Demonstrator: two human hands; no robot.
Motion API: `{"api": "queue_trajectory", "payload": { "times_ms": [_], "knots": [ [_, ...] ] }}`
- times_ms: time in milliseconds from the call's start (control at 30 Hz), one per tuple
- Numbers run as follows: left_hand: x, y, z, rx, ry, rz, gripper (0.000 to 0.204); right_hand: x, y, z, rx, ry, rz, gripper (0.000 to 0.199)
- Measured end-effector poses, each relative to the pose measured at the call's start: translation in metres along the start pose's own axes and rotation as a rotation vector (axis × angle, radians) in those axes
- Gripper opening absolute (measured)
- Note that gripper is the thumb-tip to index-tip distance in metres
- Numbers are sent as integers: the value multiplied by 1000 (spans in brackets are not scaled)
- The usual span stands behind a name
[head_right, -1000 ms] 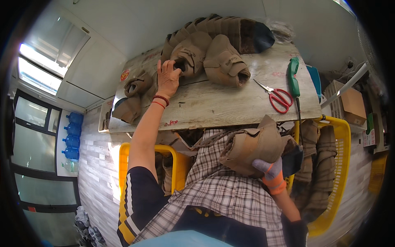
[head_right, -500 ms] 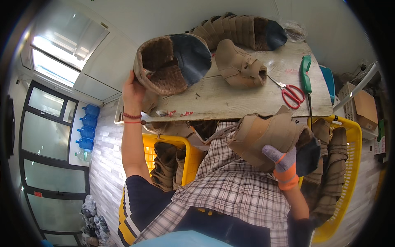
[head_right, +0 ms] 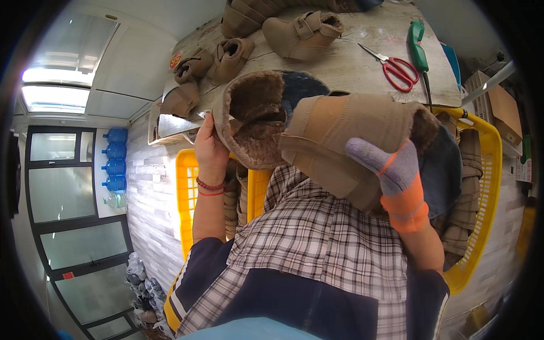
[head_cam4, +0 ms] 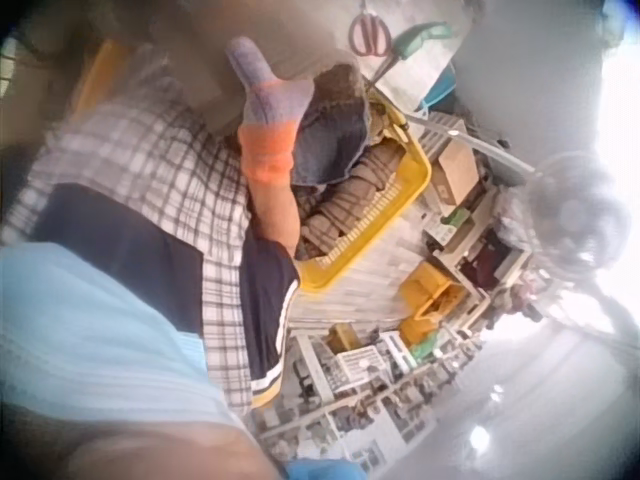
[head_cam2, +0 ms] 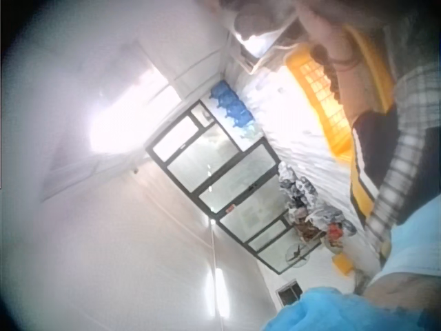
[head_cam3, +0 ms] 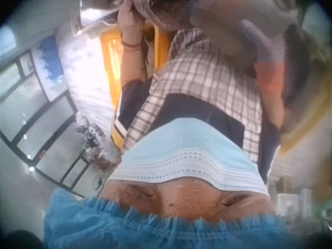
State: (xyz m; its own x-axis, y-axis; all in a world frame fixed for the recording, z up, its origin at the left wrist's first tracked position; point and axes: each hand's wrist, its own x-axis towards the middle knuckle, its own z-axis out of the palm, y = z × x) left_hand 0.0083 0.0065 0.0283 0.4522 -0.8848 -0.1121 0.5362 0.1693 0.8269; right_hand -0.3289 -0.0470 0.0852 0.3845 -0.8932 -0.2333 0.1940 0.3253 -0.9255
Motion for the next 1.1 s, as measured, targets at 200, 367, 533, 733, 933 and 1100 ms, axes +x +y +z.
{"api": "queue_trajectory", "payload": {
  "times_ms": [200, 367, 533, 733, 933, 1100],
  "knots": [
    [-28, -18, 54, 195, -150, 178, 24, 23, 29, 10, -33, -13, 21, 42],
    [-64, -40, 101, 1080, -316, 748, 19, 26, 61, -14, 200, -9, -143, 50],
    [-84, -52, 146, 1090, -531, 1170, 28, 17, 96, -63, 496, -142, -250, 58],
    [-83, -66, 142, 1069, -575, 1139, 31, 15, 106, -116, 166, -292, -403, 57],
    [-92, -74, 123, 1081, -556, 1325, 27, 7, 131, -115, 331, -129, -315, 56],
    [-85, -69, 112, 1102, -442, 1179, 39, 16, 147, -131, 104, -269, -452, 69]
  ]
}}
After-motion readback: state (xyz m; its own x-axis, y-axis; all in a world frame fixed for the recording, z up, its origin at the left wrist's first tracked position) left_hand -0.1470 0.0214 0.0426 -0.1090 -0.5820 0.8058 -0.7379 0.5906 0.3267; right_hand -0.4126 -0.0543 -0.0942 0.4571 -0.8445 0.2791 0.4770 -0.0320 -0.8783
